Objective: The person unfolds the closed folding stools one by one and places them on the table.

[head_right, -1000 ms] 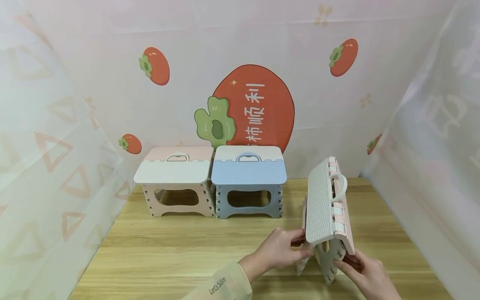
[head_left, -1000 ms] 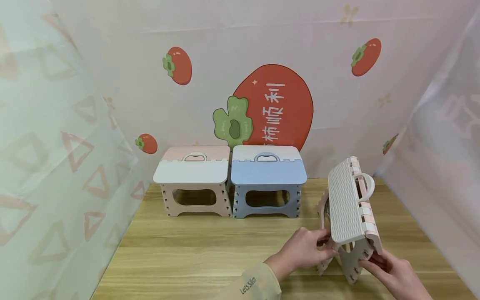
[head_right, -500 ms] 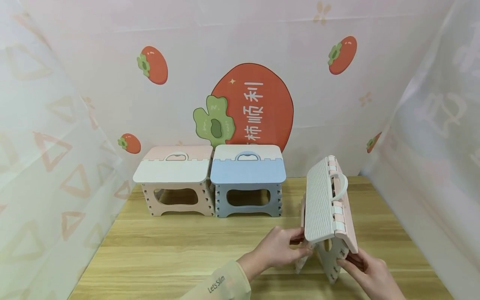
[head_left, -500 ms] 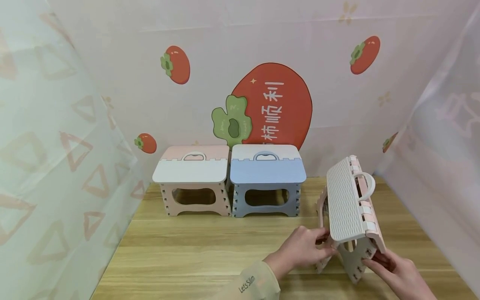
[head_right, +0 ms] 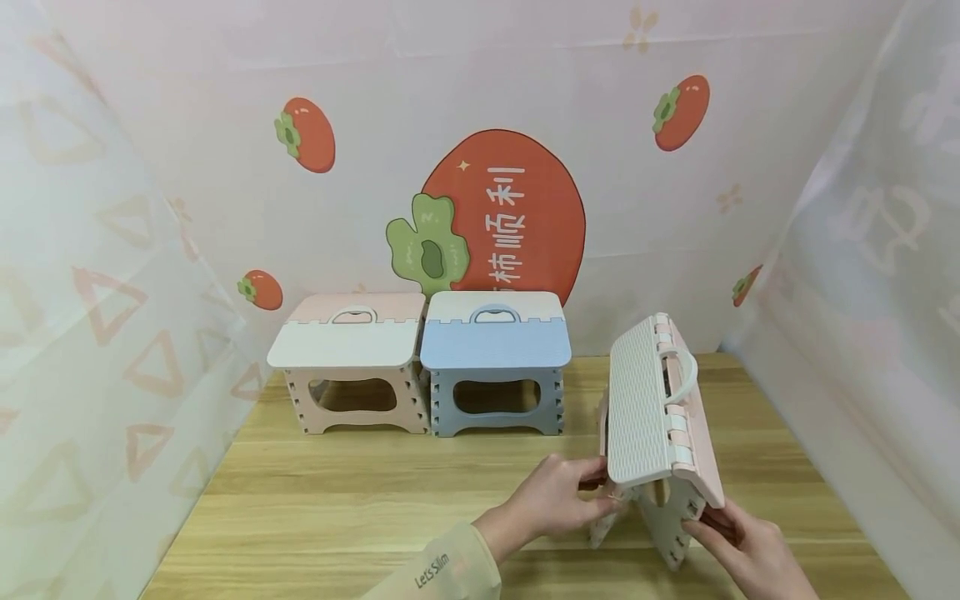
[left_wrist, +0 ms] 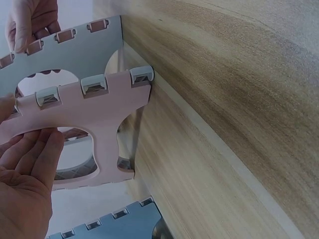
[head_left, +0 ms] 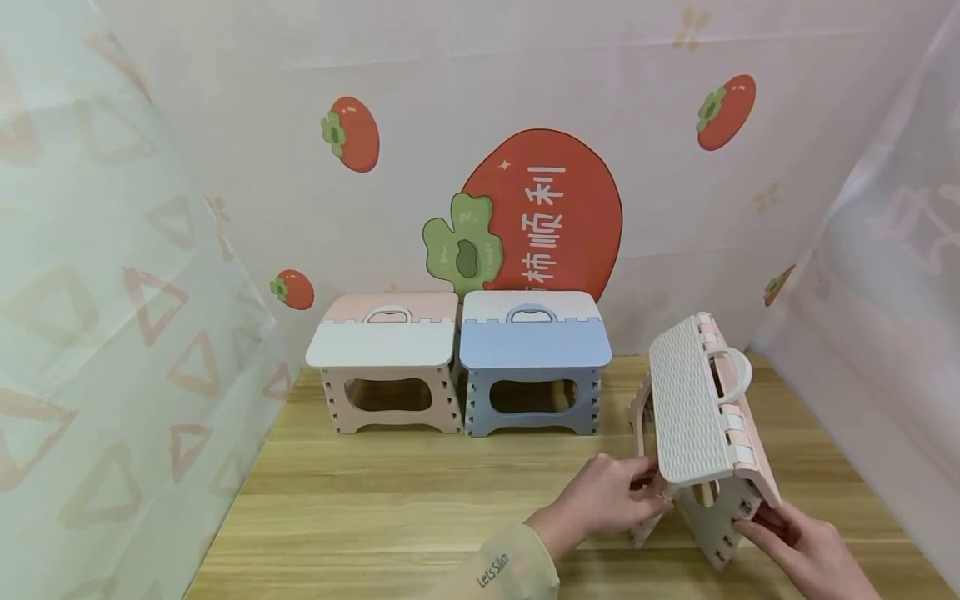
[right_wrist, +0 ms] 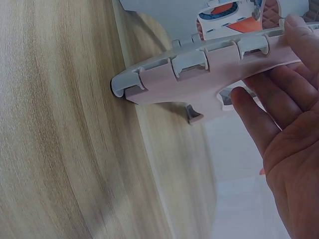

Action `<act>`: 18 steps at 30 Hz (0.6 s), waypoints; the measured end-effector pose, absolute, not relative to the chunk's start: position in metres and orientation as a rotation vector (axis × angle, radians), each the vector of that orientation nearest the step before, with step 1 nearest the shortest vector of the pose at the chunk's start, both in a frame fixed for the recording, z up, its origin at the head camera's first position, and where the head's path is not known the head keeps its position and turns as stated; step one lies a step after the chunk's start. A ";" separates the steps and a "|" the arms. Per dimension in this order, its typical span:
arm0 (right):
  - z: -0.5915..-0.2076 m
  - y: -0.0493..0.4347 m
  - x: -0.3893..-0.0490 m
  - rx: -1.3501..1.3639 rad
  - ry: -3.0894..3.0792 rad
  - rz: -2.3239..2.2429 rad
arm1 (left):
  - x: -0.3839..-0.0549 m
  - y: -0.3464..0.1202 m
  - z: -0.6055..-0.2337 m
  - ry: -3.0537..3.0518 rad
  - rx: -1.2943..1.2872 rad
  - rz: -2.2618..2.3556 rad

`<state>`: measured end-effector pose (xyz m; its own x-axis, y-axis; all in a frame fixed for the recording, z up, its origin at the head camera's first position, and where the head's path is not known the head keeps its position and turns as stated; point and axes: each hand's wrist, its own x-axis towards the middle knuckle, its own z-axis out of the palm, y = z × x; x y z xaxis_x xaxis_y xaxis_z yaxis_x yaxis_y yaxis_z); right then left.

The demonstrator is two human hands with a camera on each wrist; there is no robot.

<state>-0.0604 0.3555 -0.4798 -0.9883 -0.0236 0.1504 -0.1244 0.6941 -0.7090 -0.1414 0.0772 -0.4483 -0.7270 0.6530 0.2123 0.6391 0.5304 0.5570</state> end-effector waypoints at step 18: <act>-0.481 0.365 -0.060 0.135 -2.778 1.174 | -0.142 0.075 -0.450 2.761 1.183 0.961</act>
<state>-0.0598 0.3646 -0.4808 -0.9885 -0.0340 0.1477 -0.1296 0.6948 -0.7074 -0.1424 0.0751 -0.4497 -0.7183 0.6534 0.2390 0.6606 0.5328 0.5289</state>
